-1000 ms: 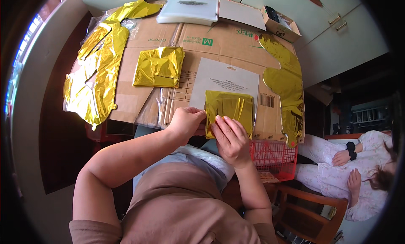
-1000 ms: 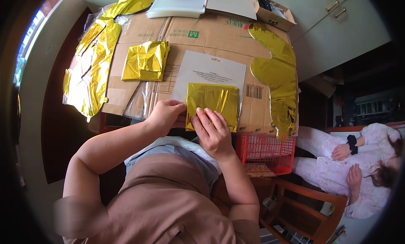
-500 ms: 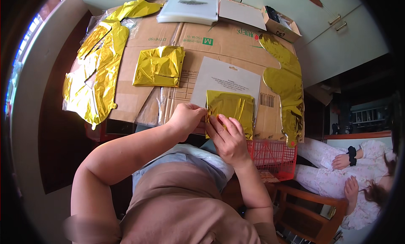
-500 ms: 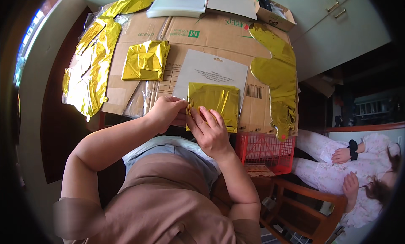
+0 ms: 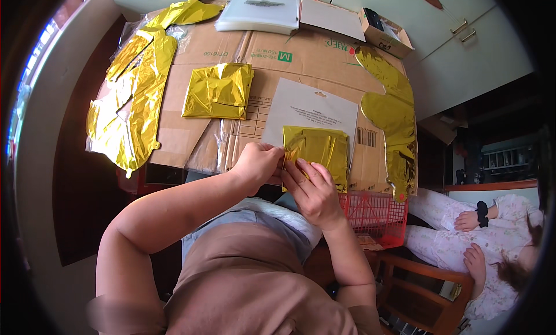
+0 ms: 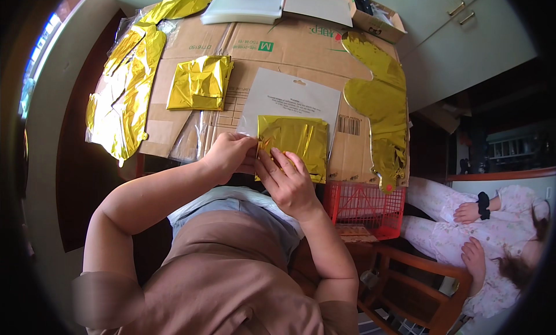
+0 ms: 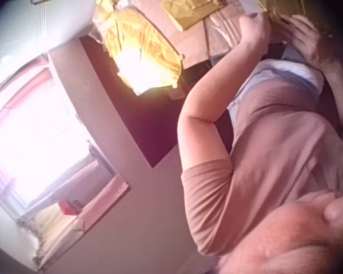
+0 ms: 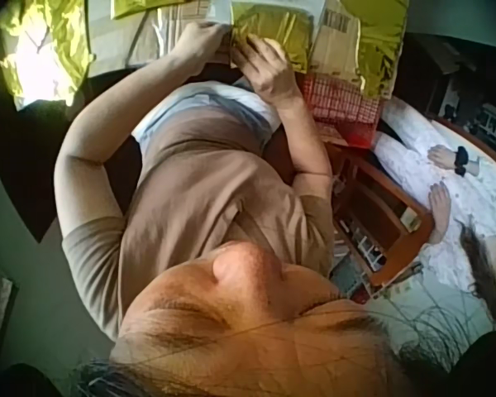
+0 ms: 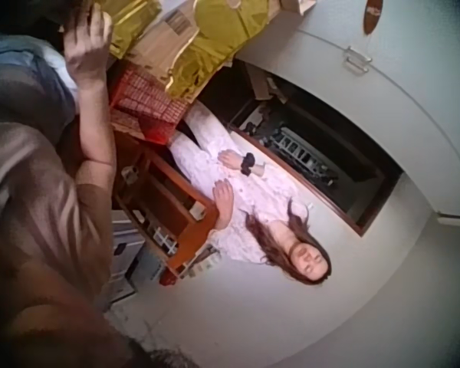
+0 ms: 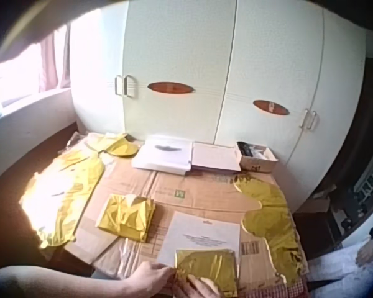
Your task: Placing gold-colored foil items onto cardboard inserts and sliding them into plastic sleeves.
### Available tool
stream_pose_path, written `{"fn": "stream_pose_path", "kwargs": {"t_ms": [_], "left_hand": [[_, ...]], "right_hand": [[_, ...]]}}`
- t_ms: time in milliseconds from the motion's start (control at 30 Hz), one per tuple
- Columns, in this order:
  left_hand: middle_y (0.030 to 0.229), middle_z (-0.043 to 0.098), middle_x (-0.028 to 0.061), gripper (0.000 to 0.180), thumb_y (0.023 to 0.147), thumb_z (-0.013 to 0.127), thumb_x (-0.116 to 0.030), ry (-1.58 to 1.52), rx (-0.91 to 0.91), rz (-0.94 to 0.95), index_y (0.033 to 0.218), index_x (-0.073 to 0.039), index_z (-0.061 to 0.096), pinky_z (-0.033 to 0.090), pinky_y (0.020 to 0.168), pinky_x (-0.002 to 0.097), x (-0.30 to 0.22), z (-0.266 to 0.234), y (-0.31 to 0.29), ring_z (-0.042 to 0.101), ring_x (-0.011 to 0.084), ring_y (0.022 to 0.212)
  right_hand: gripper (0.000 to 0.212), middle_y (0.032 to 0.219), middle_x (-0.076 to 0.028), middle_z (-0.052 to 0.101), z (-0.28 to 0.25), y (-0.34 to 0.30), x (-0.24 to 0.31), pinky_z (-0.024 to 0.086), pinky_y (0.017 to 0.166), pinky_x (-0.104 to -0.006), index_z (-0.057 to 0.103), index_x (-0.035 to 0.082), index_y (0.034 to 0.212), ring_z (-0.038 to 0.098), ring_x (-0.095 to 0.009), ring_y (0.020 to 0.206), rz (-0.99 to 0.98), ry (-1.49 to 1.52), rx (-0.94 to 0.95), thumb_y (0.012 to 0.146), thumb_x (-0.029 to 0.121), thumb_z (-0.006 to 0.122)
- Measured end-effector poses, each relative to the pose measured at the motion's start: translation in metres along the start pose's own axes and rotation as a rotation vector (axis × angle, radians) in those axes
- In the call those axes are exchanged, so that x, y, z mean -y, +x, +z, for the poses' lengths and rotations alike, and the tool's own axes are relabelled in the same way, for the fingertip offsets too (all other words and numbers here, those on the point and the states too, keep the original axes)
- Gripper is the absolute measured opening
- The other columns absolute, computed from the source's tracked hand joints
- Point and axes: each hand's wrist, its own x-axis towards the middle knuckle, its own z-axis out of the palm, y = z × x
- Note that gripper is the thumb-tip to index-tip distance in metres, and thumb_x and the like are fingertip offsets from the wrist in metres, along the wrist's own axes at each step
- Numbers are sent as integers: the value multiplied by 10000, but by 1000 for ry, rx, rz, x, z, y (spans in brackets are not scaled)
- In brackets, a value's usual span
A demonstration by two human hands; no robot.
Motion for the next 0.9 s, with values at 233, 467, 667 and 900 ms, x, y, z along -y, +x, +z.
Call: {"fn": "stream_pose_path", "kwargs": {"t_ms": [233, 467, 667, 900], "left_hand": [[932, 706, 145, 280, 977, 656, -103, 68, 33, 76, 1144, 120, 660, 661, 706, 331, -3, 3, -6, 726, 196, 756], [917, 704, 142, 270, 979, 653, -101, 73, -12, 100, 1127, 124, 665, 657, 692, 324, 0, 1, 0, 718, 187, 736], [918, 707, 133, 264, 985, 656, -122, 189, -62, 152, 1125, 102, 662, 647, 683, 323, 6, 0, 5, 723, 187, 757], [926, 702, 94, 215, 989, 651, -114, -24, -46, 143, 1120, 56, 634, 639, 717, 338, 9, 3, 4, 734, 191, 807]], "right_hand": [[354, 1329, -135, 667, -2, 2, 0, 464, 1052, -477, 695, 44, 1251, 623, -333, 1211, -16, -32, 5, 934, 163, 593], [361, 1313, -153, 672, 0, 1, 2, 502, 1010, -454, 689, 14, 1252, 640, -339, 1190, -16, -16, -23, 933, 145, 583], [310, 1258, -161, 693, 0, 1, 6, 535, 976, -438, 714, 2, 1198, 665, -330, 1151, 10, -31, -103, 930, 113, 604], [262, 1217, -175, 710, 2, -13, -1, 556, 964, -420, 737, -13, 1143, 689, -326, 1107, 70, -119, -142, 928, 99, 637]]}}
